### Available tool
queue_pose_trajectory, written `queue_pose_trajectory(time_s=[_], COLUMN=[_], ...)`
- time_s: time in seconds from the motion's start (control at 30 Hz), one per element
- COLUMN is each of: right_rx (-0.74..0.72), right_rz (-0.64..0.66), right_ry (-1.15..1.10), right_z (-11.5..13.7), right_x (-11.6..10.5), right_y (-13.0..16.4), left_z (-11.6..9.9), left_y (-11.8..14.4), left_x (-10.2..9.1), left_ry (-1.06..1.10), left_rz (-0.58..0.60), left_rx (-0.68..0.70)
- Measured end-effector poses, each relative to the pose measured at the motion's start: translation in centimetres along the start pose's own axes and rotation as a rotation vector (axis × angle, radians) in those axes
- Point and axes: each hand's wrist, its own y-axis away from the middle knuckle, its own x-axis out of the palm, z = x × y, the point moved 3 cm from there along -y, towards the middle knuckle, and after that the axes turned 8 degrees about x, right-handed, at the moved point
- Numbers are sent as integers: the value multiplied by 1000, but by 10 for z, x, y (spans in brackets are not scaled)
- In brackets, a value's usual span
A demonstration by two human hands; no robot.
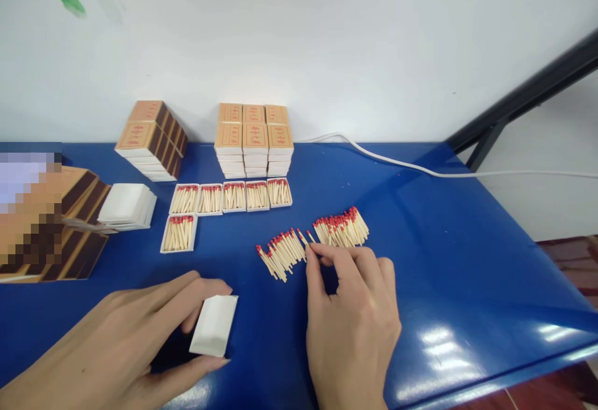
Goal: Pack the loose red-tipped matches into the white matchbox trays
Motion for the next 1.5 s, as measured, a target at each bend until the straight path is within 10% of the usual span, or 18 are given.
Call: queue_pose_trajectory(time_s=[1.5], right_rx=[46], right_rz=[20], right_ry=[2], right_z=[1], right_x=[0], right_y=[-2], left_z=[1], left_y=[1], left_x=[0], left_ry=[20], left_rz=[20], left_rx=[-14])
